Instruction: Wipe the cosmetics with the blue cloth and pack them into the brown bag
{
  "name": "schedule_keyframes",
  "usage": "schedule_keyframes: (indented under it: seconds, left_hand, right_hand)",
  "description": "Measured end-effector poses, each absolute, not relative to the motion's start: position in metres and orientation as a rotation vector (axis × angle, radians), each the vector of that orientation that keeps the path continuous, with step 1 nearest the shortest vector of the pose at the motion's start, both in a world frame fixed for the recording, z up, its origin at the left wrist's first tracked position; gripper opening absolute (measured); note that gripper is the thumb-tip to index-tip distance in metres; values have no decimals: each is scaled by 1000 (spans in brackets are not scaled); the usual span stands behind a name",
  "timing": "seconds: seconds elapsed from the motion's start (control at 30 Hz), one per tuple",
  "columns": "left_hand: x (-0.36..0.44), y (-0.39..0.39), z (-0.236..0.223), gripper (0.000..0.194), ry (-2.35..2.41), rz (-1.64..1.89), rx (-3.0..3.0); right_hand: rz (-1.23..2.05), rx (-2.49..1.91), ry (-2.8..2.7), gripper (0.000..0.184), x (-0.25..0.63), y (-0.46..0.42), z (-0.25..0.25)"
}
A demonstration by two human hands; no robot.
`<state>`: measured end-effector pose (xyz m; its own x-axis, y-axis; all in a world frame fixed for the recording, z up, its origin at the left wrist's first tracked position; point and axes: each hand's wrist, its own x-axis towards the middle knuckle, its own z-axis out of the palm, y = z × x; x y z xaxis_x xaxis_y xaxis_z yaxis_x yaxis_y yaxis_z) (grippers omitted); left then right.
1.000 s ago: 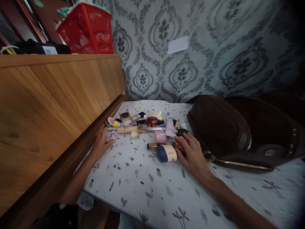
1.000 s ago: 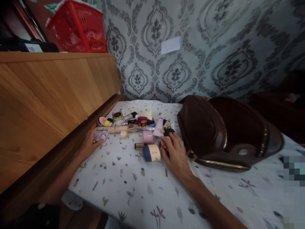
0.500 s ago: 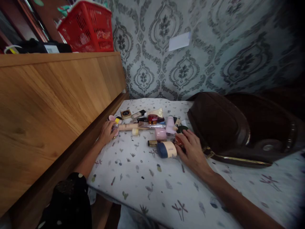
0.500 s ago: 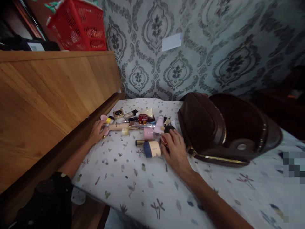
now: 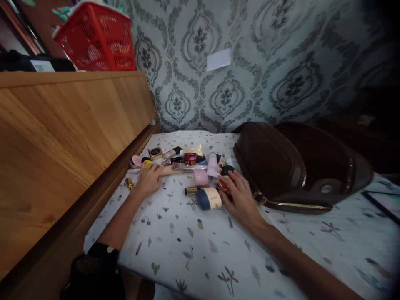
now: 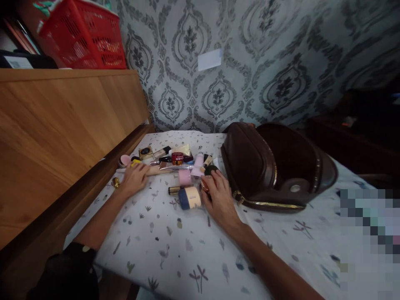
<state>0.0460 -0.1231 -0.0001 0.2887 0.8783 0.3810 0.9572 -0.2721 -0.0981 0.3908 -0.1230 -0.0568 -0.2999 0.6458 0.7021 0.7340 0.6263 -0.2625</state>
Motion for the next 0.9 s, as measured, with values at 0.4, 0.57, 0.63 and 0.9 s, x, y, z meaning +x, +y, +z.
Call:
schedule_keyframes:
  seconds: [0.4, 0.57, 0.63, 0.9]
  left_hand:
    - [79, -104, 22, 34, -1599, -509, -2281]
    - [141, -61, 29, 64, -1720, -580, -2425]
    - [156, -43, 29, 73, -1828, -569, -2460]
    - [139, 30, 39, 42, -2033, -652, -2589]
  right_hand:
    - [-114, -1077, -2013, 36, 391, -123, -56]
    - [-85, -1078, -2011, 36, 390, -124, -56]
    - [-72, -1081, -2013, 36, 390, -125, -55]
    - [-80, -1101, -2003, 37, 389, -124, -58]
